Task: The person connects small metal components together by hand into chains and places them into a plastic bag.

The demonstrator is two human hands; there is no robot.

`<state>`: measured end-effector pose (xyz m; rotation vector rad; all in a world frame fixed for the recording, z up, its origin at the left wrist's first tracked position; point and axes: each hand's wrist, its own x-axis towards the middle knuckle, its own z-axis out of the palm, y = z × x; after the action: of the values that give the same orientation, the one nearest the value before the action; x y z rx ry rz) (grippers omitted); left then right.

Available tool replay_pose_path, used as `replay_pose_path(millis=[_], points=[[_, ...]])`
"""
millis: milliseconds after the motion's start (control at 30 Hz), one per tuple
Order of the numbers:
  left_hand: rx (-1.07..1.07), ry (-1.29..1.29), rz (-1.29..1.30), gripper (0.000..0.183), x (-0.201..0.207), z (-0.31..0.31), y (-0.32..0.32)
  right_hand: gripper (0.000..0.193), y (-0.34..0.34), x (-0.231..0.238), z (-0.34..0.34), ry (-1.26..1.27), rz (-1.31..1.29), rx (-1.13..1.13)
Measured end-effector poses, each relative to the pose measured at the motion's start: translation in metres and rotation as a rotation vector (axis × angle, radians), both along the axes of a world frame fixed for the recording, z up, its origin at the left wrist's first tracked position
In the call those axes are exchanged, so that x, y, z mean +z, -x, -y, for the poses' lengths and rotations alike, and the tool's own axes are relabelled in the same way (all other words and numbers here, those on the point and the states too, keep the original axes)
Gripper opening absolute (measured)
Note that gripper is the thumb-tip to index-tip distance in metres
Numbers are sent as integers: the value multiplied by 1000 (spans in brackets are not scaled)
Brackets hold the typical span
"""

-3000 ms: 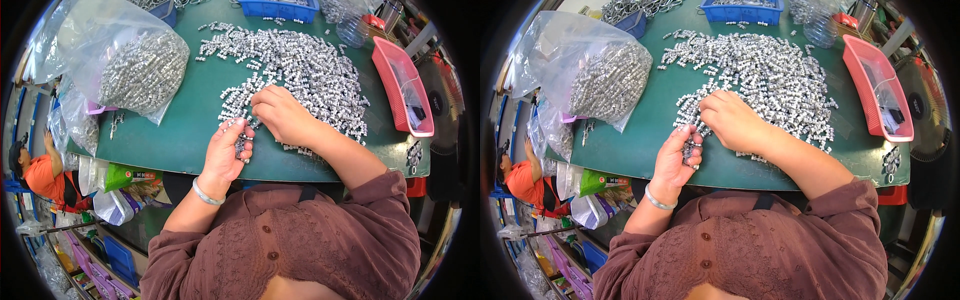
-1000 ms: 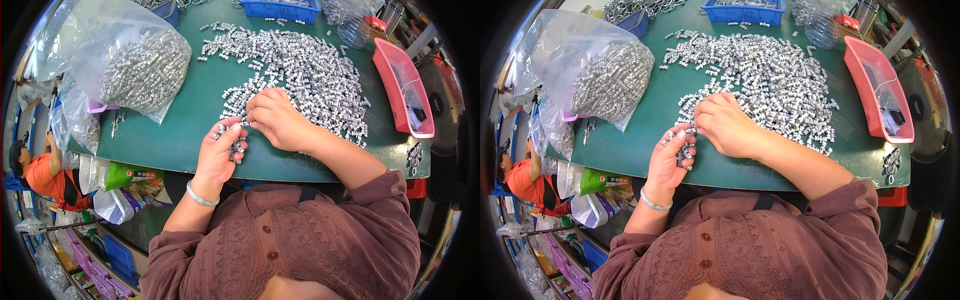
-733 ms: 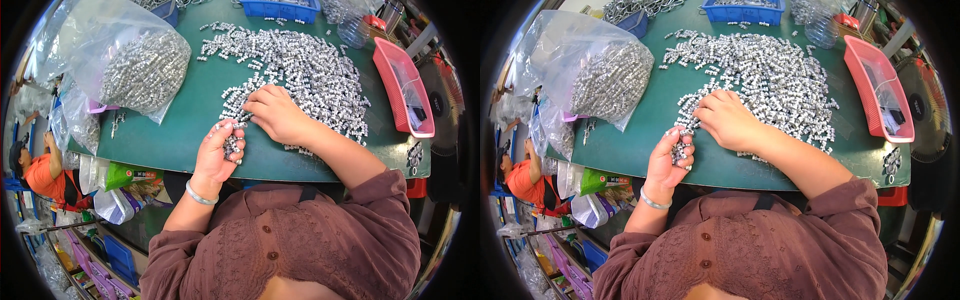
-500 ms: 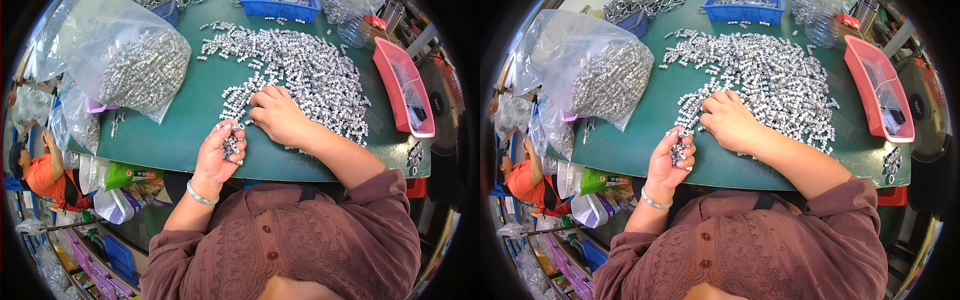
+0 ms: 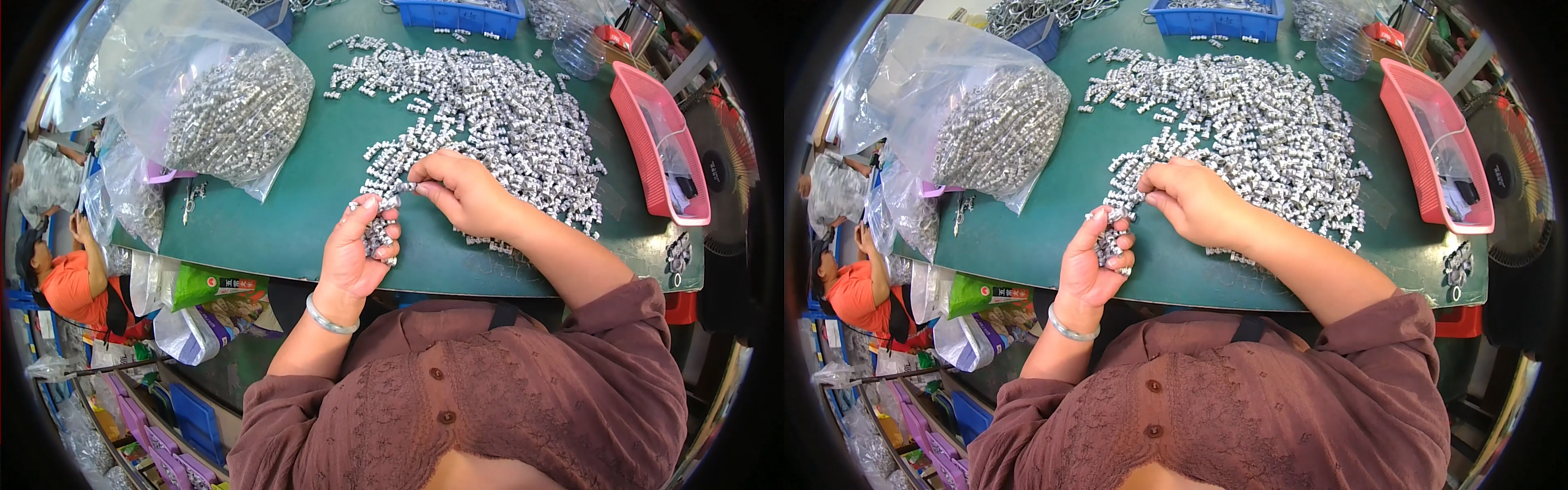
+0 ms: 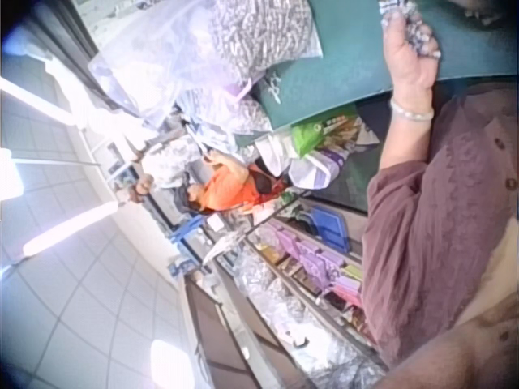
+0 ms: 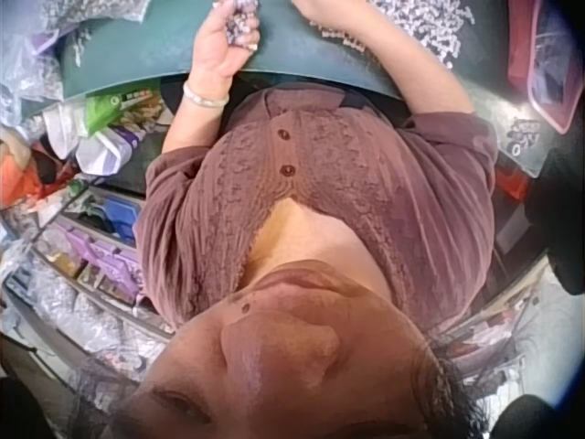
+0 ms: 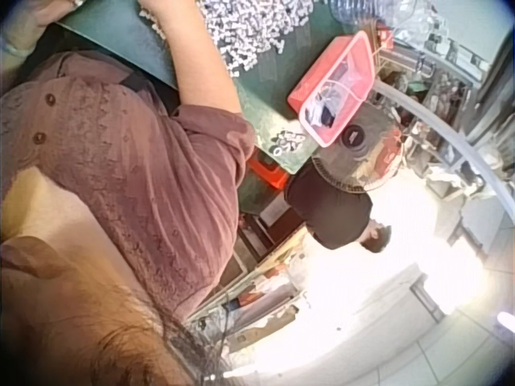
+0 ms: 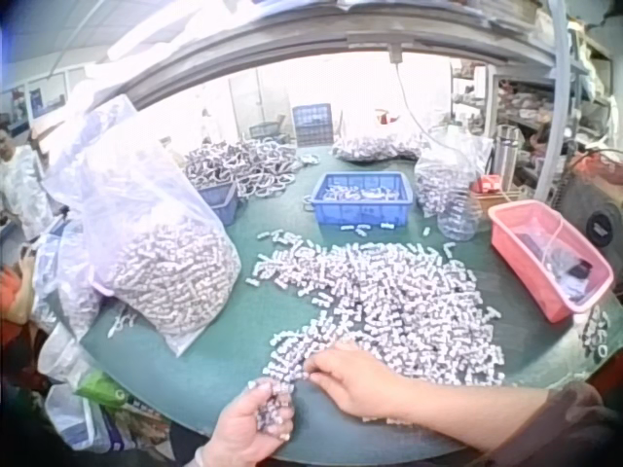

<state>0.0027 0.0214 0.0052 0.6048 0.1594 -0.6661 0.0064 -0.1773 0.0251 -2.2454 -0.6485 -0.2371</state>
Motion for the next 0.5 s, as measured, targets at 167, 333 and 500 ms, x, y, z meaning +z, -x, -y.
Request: replay_pose_path(millis=[167,333,500], points=[[63,-112,-32,11,5,6,1,16,2,3,2,-329,-376,36],[55,-124,-30,10,5,6,0,16,0,-6,1,-501,-383,82],[11,-136,9,15,5,7,0,16,1,-6,1,-552,-423,119]])
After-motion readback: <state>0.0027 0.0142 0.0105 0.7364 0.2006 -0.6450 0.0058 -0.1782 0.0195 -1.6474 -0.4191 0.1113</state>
